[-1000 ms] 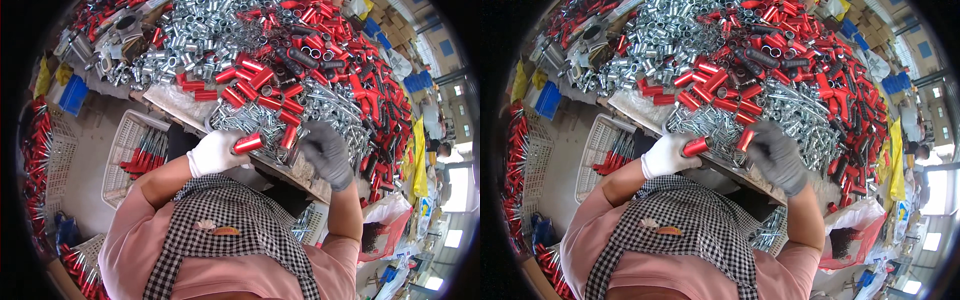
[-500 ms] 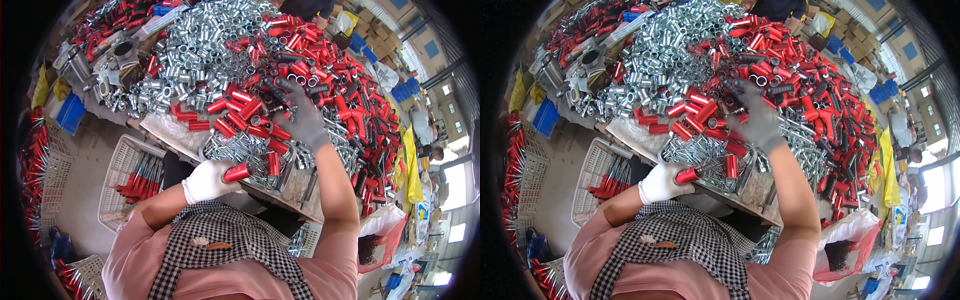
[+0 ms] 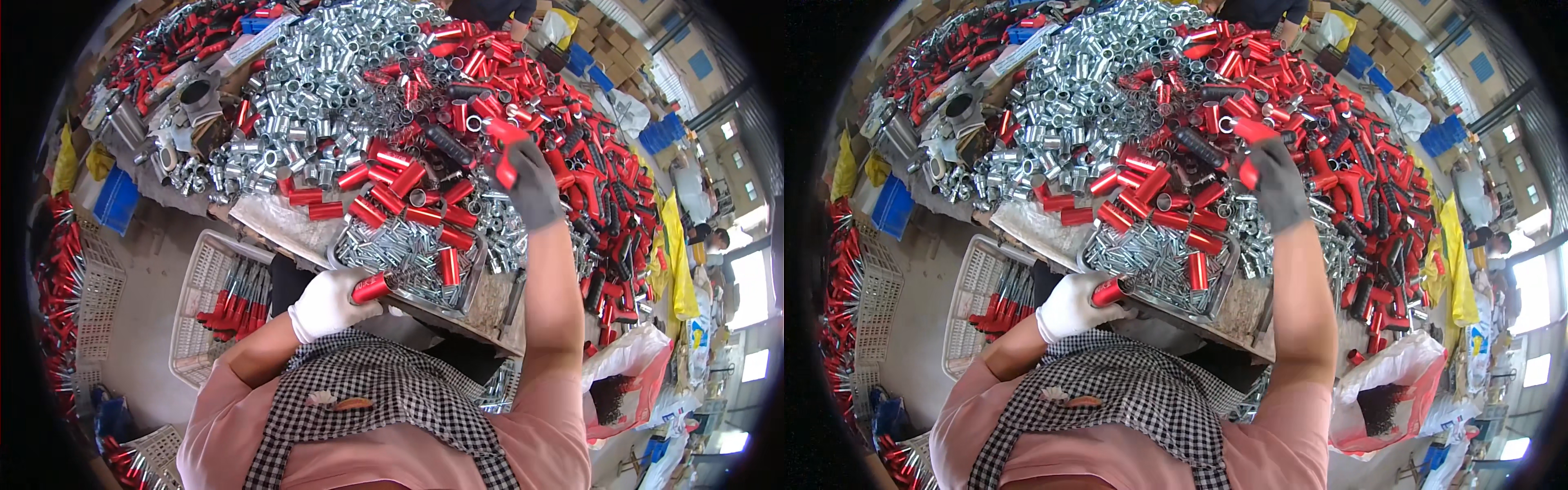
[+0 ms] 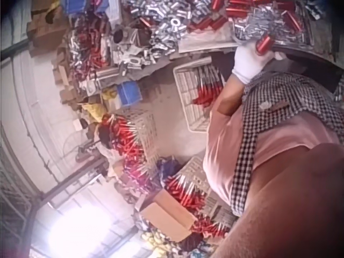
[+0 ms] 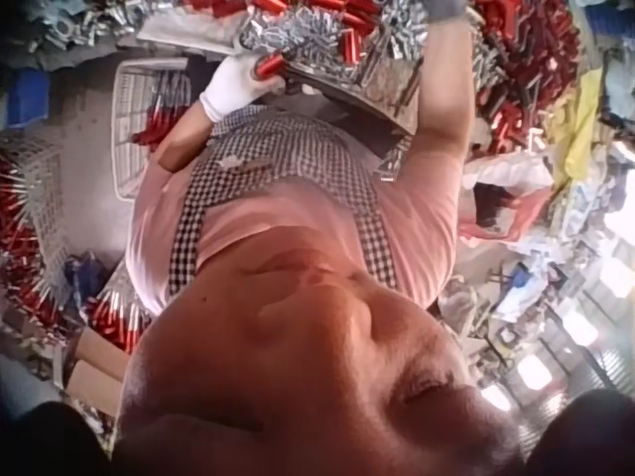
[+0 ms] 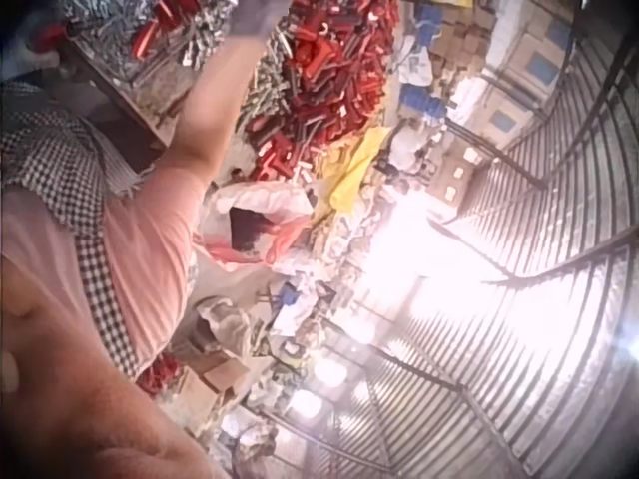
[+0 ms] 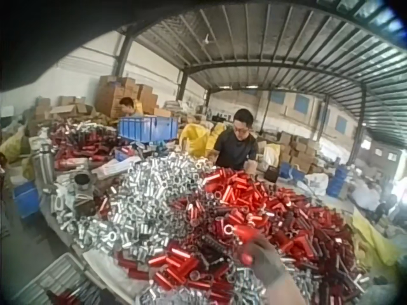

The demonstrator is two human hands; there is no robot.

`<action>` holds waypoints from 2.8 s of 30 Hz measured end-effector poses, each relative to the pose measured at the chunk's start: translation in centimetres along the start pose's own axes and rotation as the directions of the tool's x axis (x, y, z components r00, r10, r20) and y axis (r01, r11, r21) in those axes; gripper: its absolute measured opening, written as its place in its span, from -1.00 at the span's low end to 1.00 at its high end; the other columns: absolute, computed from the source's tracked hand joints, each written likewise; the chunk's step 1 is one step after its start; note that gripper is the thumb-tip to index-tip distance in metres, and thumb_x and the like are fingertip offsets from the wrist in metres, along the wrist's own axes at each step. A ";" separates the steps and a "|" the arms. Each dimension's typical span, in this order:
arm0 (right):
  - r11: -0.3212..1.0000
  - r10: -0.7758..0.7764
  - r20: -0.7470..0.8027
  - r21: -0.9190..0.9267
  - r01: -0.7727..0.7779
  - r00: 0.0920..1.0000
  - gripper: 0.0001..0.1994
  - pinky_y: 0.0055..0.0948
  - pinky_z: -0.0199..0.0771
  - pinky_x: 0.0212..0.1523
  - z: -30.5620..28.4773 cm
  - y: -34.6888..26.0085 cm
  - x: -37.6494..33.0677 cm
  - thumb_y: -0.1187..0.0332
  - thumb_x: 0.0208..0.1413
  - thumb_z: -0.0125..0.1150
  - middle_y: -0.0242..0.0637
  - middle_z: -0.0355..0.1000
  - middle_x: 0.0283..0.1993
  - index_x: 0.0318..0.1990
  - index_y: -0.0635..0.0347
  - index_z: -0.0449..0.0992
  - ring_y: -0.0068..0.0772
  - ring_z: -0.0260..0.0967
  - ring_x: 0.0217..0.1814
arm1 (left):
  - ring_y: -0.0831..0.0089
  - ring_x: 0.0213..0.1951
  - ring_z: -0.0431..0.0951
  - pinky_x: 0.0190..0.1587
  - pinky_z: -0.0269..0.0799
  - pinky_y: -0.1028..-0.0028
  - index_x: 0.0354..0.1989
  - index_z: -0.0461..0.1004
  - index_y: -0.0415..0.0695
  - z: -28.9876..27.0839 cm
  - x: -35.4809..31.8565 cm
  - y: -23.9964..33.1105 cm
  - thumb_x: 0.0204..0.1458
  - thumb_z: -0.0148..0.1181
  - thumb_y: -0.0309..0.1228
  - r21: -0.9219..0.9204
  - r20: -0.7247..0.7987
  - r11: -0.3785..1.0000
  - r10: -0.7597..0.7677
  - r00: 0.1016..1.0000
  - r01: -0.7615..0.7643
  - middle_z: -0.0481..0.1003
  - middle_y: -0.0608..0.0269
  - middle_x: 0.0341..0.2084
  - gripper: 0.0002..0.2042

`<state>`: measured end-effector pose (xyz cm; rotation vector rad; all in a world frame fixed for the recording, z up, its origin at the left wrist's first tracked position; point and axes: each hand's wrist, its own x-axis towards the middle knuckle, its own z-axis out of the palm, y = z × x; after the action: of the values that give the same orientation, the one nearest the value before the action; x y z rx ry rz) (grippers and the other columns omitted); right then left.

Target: Assembling hand tools by manually attaching red handles to silver metal components at a factory workstation.

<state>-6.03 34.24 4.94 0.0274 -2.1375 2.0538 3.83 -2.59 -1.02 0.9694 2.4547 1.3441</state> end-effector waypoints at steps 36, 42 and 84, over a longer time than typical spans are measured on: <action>0.263 -0.218 0.849 -0.424 0.867 0.481 -0.60 -0.35 0.53 -0.35 5.3 -3.3 -22.0 0.39 -0.18 0.37 -0.26 0.45 -0.31 -0.07 0.09 0.57 -0.37 0.46 -0.33 | 0.13 -0.53 0.56 -0.44 0.46 0.25 -0.53 0.45 -0.22 2.4 1.1 3.7 -0.13 0.29 -0.34 -0.077 0.565 0.964 0.252 0.786 -0.254 0.51 0.01 -0.63 -0.79; 0.703 0.604 0.372 0.167 -0.691 0.705 -0.54 -0.39 0.55 -0.25 6.5 -0.9 -23.1 0.29 -0.03 0.38 -0.18 0.51 -0.22 0.02 0.32 0.47 -0.33 0.49 -0.31 | 0.13 -0.59 0.52 -0.53 0.43 0.18 -0.50 0.44 -0.11 0.7 2.9 3.6 -0.22 0.25 -0.32 0.645 0.220 0.582 0.479 0.850 -0.495 0.42 0.16 -0.66 -0.83; 0.977 0.192 0.146 0.068 -0.204 0.970 -0.48 -0.26 0.52 -0.21 10.5 -3.0 -22.7 0.09 0.01 0.39 -0.35 0.46 -0.28 0.07 0.14 0.43 -0.25 0.46 -0.32 | 0.25 -0.55 0.52 -0.51 0.38 0.26 -0.21 0.47 -0.11 -4.8 9.2 6.5 -0.05 0.16 -0.27 0.726 0.371 0.337 0.542 0.754 -0.599 0.43 0.32 -0.63 -0.74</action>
<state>15.51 21.23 4.35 -0.0350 -2.2143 2.3159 -2.46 2.29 8.39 2.2203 2.7832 0.0467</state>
